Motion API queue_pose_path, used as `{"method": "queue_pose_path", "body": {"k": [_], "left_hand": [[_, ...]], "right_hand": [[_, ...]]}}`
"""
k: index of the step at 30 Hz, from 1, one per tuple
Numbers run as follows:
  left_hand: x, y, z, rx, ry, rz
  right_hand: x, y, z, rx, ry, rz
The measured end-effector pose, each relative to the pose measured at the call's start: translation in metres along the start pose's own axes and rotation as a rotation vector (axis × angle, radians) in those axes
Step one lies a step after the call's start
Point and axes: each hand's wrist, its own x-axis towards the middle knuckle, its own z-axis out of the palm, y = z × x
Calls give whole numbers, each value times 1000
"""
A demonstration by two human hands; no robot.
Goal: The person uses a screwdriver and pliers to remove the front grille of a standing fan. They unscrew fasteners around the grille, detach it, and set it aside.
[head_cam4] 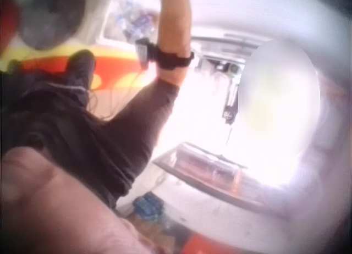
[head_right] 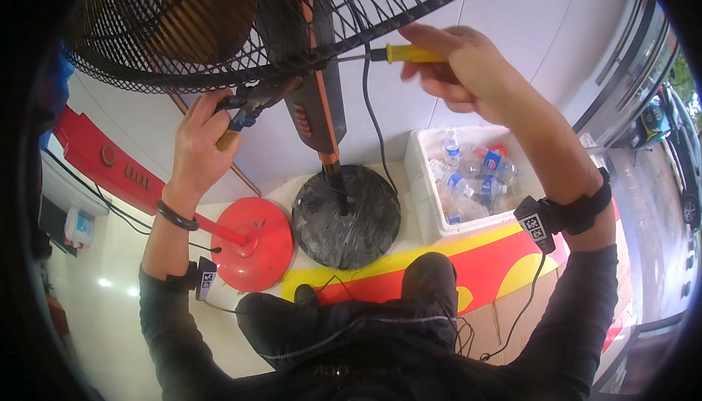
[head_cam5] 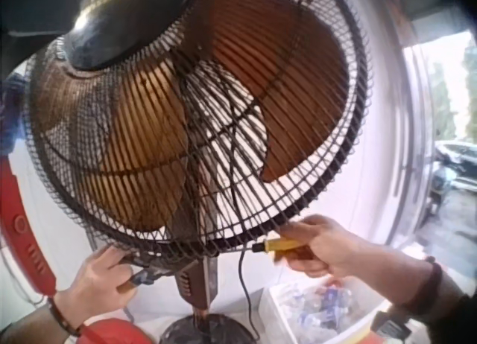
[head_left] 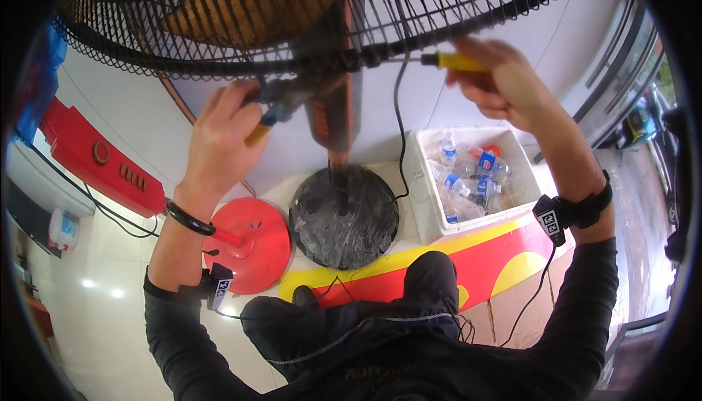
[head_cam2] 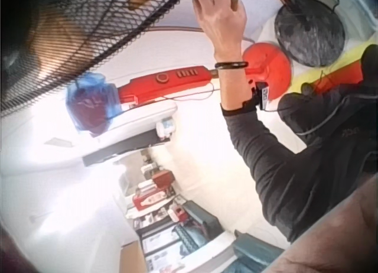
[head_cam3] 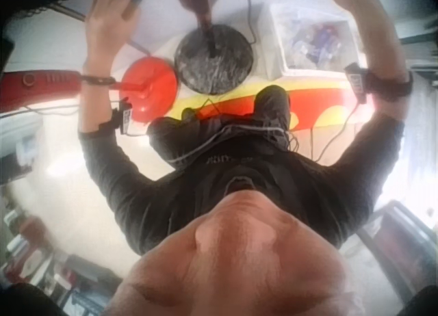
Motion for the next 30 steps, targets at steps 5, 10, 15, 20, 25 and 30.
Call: {"method": "queue_pose_path", "body": {"k": [5, 10, 15, 20, 25, 30], "left_hand": [[-3, 0, 0, -15, -7, 4], [-5, -5, -1, -10, 12, 29], [-4, -3, 0, -20, -6, 14], [-3, -1, -1, -25, -7, -5], [-3, -3, -3, -10, -11, 13], [-4, -4, -4, -5, -6, 16]], "right_hand": [[5, -3, -8, -225, -106, -22], [0, 15, 1, -387, 124, -293], [-6, 22, 4, -1007, 246, -991], [1, 20, 8, -268, 202, -461], [-2, 4, 0, -139, -179, 72], [2, 9, 0, -713, 29, -590]]}}
